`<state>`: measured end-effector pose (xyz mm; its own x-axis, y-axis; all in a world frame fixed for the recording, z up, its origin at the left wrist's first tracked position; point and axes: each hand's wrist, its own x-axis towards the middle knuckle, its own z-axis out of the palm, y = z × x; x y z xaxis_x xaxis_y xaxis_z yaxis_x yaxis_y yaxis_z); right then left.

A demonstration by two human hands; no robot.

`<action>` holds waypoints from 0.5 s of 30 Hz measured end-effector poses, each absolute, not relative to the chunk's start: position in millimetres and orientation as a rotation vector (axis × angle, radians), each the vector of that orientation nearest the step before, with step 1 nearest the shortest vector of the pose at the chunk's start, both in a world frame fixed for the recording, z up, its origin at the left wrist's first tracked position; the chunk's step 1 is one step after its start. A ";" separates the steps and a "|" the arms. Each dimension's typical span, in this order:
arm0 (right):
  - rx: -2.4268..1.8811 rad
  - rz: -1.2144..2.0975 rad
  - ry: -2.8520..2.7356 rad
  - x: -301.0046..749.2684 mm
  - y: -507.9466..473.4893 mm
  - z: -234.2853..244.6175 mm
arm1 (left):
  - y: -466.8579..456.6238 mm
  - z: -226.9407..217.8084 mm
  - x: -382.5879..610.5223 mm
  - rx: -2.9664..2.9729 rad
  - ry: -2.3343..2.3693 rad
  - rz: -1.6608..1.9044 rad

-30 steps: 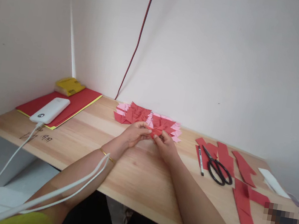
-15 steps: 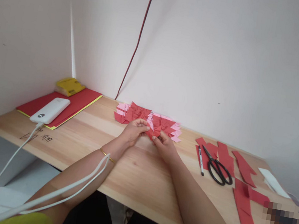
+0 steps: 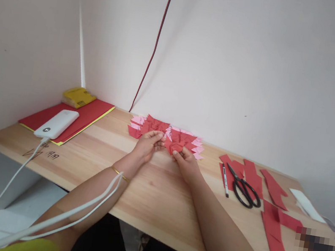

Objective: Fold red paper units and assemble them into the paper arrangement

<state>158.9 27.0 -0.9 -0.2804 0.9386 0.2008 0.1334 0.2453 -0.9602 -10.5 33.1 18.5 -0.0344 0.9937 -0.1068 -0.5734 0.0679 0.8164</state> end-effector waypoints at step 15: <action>-0.978 1.149 -1.582 159.2 29.7 -6.1 | 28.8 9.9 -1.6 0.830 0.782 1.219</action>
<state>159.2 29.7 -6.1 -0.2618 0.9397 0.2199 0.0812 0.2485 -0.9652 -1.6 28.8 9.9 0.1735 0.9825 -0.0675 -0.4713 0.1430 0.8703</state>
